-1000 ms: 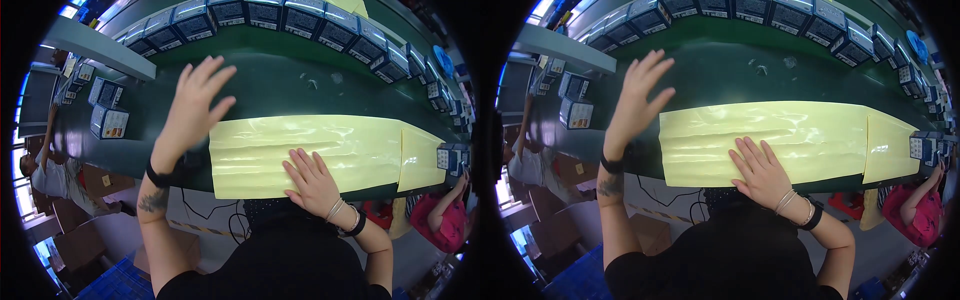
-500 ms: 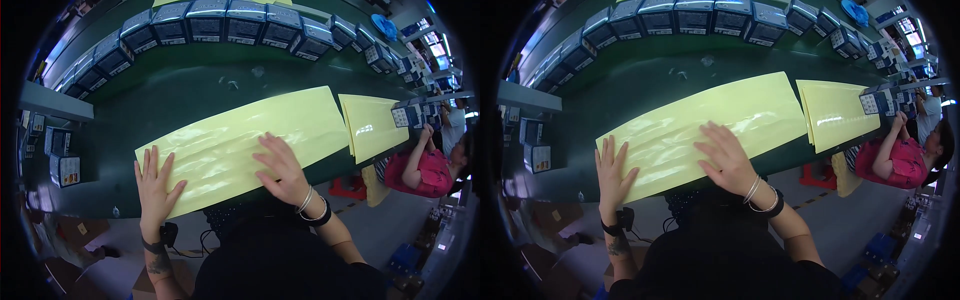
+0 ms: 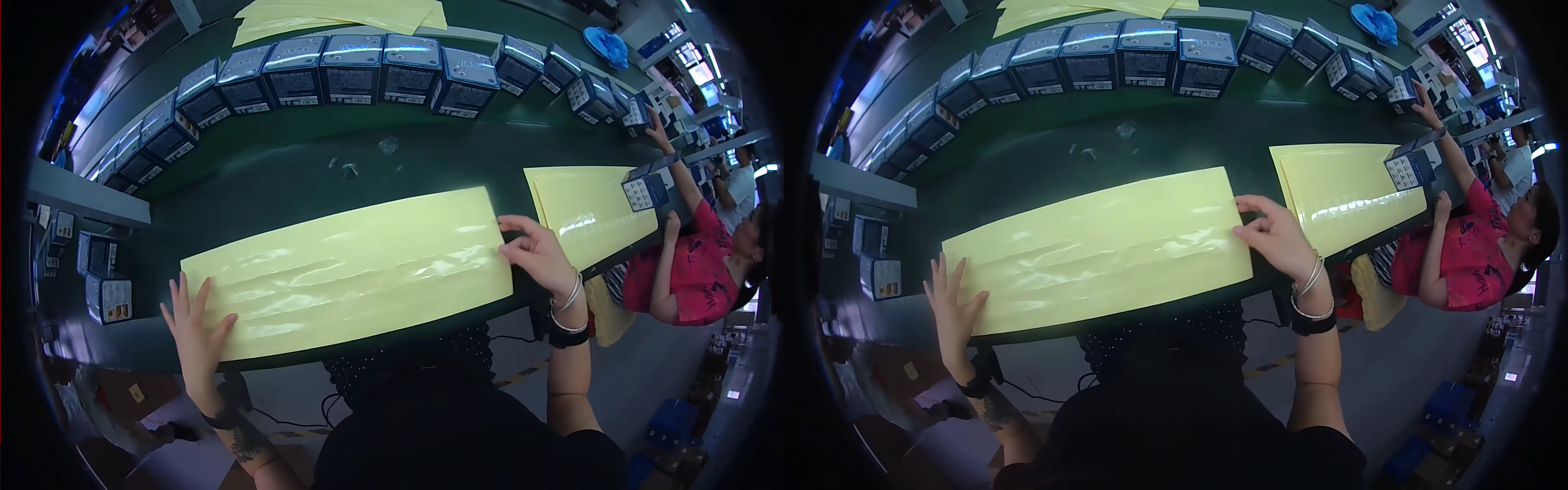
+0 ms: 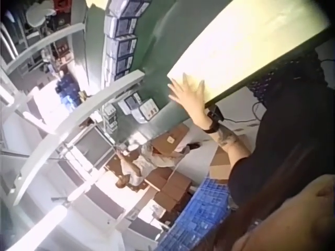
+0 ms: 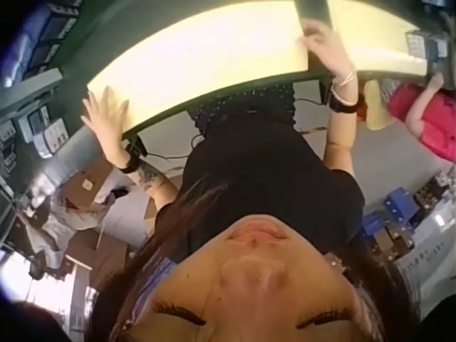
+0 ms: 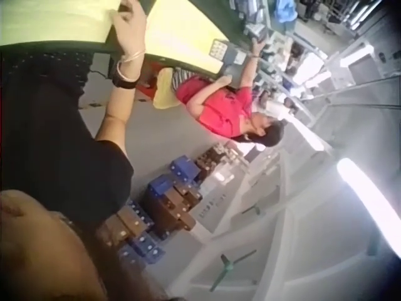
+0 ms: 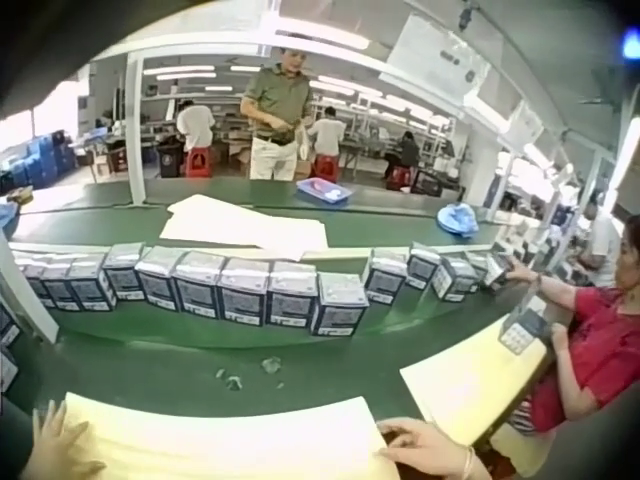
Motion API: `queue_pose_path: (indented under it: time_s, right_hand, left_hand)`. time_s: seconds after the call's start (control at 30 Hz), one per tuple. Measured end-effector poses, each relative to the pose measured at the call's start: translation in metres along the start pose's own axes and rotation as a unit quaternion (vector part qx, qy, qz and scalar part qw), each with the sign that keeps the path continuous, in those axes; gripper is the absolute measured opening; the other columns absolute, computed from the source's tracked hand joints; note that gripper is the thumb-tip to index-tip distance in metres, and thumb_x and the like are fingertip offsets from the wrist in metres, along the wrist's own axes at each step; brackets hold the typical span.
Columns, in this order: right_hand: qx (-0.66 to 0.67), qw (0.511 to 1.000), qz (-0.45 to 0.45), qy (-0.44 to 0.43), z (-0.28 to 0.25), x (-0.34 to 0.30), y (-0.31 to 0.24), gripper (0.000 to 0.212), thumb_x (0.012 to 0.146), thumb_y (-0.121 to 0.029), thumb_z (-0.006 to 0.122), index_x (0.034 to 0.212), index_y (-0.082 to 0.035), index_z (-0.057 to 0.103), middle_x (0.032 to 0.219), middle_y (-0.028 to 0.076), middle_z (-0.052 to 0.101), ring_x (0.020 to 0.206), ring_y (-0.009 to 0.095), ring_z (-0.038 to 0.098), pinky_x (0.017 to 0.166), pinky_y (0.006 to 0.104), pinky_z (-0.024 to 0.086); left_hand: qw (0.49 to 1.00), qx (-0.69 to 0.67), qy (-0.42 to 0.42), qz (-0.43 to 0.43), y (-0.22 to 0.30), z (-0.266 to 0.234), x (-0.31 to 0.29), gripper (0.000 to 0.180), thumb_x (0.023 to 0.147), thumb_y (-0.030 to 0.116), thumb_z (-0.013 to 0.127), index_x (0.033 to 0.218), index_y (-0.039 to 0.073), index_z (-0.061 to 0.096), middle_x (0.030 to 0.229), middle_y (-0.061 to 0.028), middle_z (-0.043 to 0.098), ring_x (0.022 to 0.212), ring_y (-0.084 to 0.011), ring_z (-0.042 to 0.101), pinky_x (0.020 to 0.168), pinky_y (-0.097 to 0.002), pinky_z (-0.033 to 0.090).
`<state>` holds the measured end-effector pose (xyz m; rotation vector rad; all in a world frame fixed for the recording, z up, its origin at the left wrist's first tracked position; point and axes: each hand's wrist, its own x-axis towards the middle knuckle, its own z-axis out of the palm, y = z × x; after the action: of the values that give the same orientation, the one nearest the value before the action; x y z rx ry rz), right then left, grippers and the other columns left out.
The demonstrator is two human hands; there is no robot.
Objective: Packaging small blue boxes by wrapping them in yellow protective sheets on an assembly line.
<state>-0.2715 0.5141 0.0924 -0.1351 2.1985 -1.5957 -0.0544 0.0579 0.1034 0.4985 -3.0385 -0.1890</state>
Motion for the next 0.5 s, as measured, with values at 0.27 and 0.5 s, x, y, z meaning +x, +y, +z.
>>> queue_pose_path:
  time_s: [0.27, 0.5]
  right_hand:
    - [-0.232, 0.933, -0.272, 0.040, 0.066, -0.017, 0.004, 0.058, 0.070, -0.014, 0.081, 0.124, -0.006, 0.060, 0.128, 0.013, 0.057, 0.112, 0.029, 0.058, 0.095, 0.0391, 0.046]
    - [-0.273, 0.912, -0.306, -0.023, 0.067, -0.029, 0.016, 0.057, 0.071, -0.028, 0.081, 0.121, -0.007, 0.064, 0.135, 0.013, 0.055, 0.131, 0.032, 0.045, 0.109, 0.0478, 0.033]
  left_hand:
    - [0.970, -0.167, 0.014, 0.177, 0.160, 0.013, 0.020, 0.043, 0.086, 0.014, 0.068, 0.128, 0.011, 0.058, 0.143, -0.0140, 0.046, 0.137, -0.0311, 0.039, 0.115, -0.0530, 0.022]
    - [0.940, -0.231, 0.001, 0.249, 0.236, 0.050, 0.013, 0.030, 0.084, 0.008, 0.067, 0.114, 0.005, 0.064, 0.132, -0.0126, 0.057, 0.128, -0.0316, 0.050, 0.110, -0.0482, 0.035]
